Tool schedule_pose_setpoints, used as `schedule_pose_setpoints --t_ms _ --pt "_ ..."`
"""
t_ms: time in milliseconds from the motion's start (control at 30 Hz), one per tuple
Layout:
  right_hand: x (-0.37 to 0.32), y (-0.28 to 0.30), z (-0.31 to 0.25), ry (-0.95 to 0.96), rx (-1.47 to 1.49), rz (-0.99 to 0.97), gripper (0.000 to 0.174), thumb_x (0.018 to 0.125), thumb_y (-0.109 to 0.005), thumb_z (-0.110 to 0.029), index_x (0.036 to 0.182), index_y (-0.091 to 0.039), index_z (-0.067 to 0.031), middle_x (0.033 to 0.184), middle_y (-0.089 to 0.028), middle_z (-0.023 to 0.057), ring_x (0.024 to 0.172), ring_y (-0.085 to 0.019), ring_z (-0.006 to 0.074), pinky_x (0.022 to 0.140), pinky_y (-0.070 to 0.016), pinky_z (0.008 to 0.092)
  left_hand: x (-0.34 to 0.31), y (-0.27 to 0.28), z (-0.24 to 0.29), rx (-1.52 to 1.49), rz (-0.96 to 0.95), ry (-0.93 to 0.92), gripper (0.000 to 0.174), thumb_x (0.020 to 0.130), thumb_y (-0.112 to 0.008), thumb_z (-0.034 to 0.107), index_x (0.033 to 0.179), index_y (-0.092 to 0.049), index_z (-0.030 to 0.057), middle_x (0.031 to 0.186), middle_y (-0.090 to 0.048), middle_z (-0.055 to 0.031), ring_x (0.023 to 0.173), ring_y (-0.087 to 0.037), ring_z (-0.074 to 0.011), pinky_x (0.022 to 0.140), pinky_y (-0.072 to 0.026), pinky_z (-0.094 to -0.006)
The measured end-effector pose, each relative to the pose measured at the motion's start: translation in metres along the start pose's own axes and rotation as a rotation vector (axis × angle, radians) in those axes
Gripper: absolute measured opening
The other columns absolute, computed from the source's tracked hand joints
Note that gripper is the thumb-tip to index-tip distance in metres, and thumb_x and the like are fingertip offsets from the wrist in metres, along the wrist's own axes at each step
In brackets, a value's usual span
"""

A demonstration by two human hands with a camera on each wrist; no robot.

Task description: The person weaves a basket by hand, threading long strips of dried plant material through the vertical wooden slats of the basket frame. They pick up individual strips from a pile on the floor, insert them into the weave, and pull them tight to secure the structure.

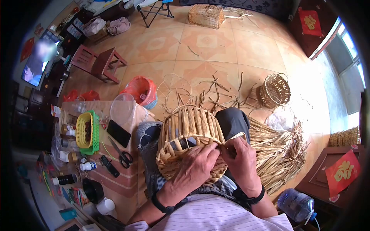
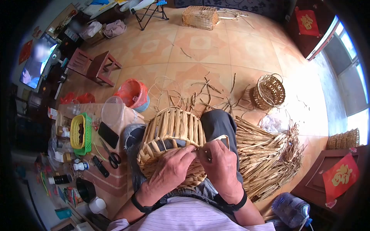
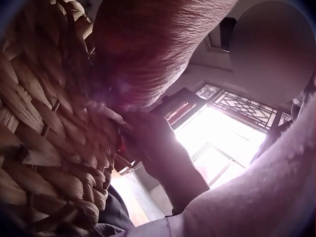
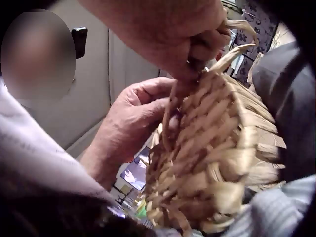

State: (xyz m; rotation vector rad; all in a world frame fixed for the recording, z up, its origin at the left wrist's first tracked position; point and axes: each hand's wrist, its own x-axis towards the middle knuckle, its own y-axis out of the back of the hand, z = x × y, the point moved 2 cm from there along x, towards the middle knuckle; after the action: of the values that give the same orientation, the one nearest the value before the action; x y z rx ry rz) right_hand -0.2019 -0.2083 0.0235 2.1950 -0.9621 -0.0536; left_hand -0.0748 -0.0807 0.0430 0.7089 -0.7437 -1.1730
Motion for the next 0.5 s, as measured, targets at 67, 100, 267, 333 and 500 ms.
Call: schedule_pose_setpoints --t_ms 67,100,267,333,500 --pt "0.0 -0.001 0.001 -0.036 0.035 0.012 0.021 0.084 -0.085 -0.004 0.094 -0.067 -0.0047 0.085 -0.07 0.0143 0.074 -0.072 0.0351 0.064 -0.0571 0.0436 0.001 -0.001 -0.002 -0.032 0.041 -0.007 0.024 0.094 -0.06 -0.005 0.117 -0.066 -0.0018 0.124 -0.072 -0.0232 0.109 -0.074 -0.0411 0.093 -0.0604 -0.0478" --pt "-0.001 -0.003 0.002 -0.054 0.054 0.016 0.021 0.083 -0.086 -0.005 0.094 -0.067 -0.005 0.085 -0.07 0.0148 0.074 -0.072 0.0357 0.065 -0.0572 0.044 0.001 -0.002 -0.002 -0.047 0.062 -0.007 0.023 0.094 -0.059 -0.006 0.116 -0.065 -0.0019 0.121 -0.072 -0.0237 0.107 -0.074 -0.042 0.091 -0.0606 -0.0481" --pt "-0.007 -0.007 0.01 -0.132 0.02 0.043 0.025 0.08 -0.09 -0.011 0.089 -0.068 -0.005 0.082 -0.069 0.0173 0.071 -0.069 0.0385 0.064 -0.0551 0.045 -0.001 -0.029 0.0 -0.185 0.154 0.2 0.023 0.098 -0.058 -0.001 0.121 -0.059 0.0013 0.094 -0.072 -0.0262 0.086 -0.074 -0.0466 0.074 -0.0582 -0.0538" --pt "-0.008 -0.012 0.017 -0.162 0.062 0.092 0.021 0.08 -0.088 -0.007 0.09 -0.069 -0.0047 0.078 -0.067 0.0162 0.068 -0.067 0.0338 0.063 -0.053 0.0425 -0.001 -0.049 0.002 0.044 0.036 0.364 0.033 0.102 -0.059 0.005 0.134 -0.051 0.0012 0.074 -0.068 -0.0264 0.07 -0.072 -0.0481 0.055 -0.0541 -0.0557" --pt "0.0 -0.015 0.018 -0.121 0.175 0.115 0.019 0.083 -0.074 0.01 0.088 -0.061 -0.0023 0.082 -0.054 0.0062 0.07 -0.055 0.0184 0.063 -0.0444 0.0326 0.018 -0.052 0.018 0.165 0.203 0.328 0.037 0.096 -0.067 0.006 0.126 -0.047 -0.0032 0.075 -0.065 -0.0206 0.065 -0.073 -0.0362 0.053 -0.0545 -0.0455"
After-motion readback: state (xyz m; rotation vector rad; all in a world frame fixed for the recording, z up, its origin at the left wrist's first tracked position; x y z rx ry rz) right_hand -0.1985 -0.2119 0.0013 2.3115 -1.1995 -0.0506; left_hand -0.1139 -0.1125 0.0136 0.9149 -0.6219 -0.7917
